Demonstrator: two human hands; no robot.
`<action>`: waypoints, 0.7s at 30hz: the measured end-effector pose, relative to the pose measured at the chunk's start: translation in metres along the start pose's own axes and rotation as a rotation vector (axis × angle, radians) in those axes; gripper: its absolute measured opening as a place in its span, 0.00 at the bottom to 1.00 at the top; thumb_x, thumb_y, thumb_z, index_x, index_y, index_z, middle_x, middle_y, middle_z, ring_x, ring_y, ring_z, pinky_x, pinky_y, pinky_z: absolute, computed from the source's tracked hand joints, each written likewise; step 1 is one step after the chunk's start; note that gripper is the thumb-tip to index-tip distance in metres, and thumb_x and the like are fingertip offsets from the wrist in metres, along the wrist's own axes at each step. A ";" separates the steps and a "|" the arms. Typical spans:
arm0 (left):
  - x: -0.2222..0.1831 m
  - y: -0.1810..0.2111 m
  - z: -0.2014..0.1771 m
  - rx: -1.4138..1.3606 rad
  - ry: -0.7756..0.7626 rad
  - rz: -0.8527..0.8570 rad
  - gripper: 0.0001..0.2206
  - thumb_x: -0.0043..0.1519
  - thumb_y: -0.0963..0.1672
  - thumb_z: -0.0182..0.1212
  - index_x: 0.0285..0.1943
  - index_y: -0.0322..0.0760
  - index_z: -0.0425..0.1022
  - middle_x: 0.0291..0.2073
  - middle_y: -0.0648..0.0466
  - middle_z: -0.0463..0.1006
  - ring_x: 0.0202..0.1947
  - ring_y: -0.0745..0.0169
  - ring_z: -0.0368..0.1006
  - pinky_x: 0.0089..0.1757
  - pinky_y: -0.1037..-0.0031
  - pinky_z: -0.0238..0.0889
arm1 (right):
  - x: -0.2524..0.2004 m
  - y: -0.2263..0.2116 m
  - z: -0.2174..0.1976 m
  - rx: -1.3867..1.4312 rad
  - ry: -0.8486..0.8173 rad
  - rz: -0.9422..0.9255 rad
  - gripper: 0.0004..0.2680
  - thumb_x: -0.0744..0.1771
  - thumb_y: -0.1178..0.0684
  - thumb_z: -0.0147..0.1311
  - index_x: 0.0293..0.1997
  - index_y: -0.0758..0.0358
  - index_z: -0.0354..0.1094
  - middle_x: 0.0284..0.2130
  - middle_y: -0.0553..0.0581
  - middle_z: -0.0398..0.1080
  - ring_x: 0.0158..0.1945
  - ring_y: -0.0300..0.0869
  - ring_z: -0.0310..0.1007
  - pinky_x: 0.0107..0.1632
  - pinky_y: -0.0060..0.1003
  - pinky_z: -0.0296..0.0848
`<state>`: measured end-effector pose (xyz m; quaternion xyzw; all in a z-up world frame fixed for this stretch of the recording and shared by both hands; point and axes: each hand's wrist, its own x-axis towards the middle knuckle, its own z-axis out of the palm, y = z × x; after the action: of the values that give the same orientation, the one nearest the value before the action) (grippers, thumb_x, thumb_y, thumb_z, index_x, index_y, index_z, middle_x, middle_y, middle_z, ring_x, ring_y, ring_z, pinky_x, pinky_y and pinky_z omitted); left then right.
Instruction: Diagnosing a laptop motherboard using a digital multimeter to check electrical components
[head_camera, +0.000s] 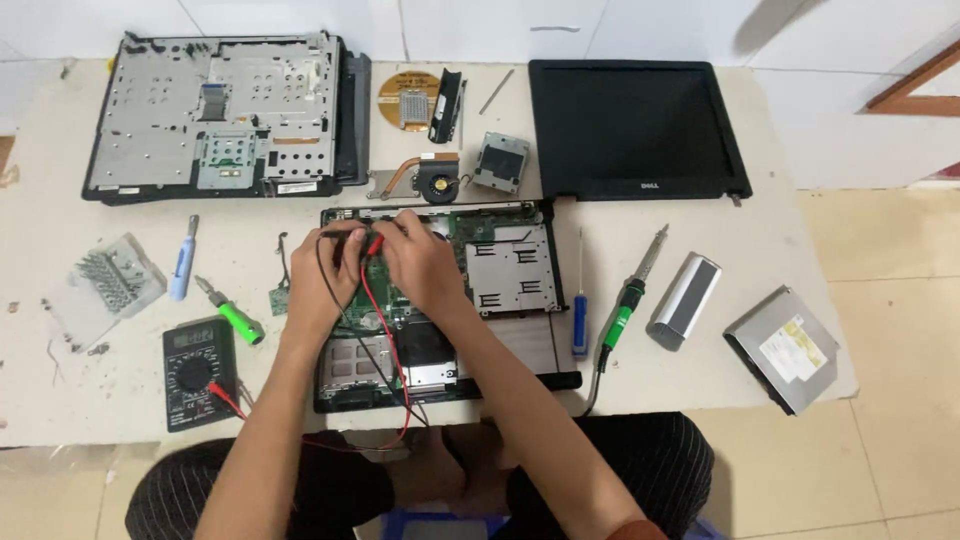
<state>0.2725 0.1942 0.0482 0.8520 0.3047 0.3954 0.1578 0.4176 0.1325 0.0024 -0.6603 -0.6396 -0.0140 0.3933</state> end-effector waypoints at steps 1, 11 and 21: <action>0.001 0.000 0.000 0.002 -0.002 -0.004 0.07 0.69 0.43 0.57 0.45 0.34 0.77 0.30 0.42 0.78 0.33 0.37 0.74 0.34 0.57 0.69 | 0.002 0.000 0.000 0.003 -0.004 0.001 0.09 0.69 0.55 0.43 0.52 0.52 0.68 0.39 0.49 0.62 0.37 0.58 0.74 0.27 0.50 0.75; -0.007 -0.012 0.006 -0.135 0.011 0.018 0.08 0.69 0.43 0.54 0.45 0.32 0.76 0.33 0.39 0.78 0.36 0.31 0.72 0.38 0.51 0.67 | 0.000 -0.004 0.003 -0.111 -0.055 0.021 0.08 0.68 0.53 0.43 0.51 0.52 0.67 0.39 0.53 0.63 0.32 0.61 0.74 0.29 0.55 0.74; -0.009 -0.014 0.004 -0.224 0.026 -0.050 0.07 0.67 0.44 0.54 0.44 0.36 0.76 0.34 0.44 0.79 0.38 0.37 0.74 0.41 0.56 0.68 | -0.002 -0.003 0.010 -0.331 -0.023 -0.016 0.10 0.67 0.52 0.48 0.53 0.43 0.65 0.39 0.51 0.63 0.32 0.56 0.75 0.26 0.54 0.74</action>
<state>0.2655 0.1992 0.0334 0.8160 0.2818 0.4340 0.2576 0.4101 0.1354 -0.0040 -0.7112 -0.6382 -0.1144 0.2718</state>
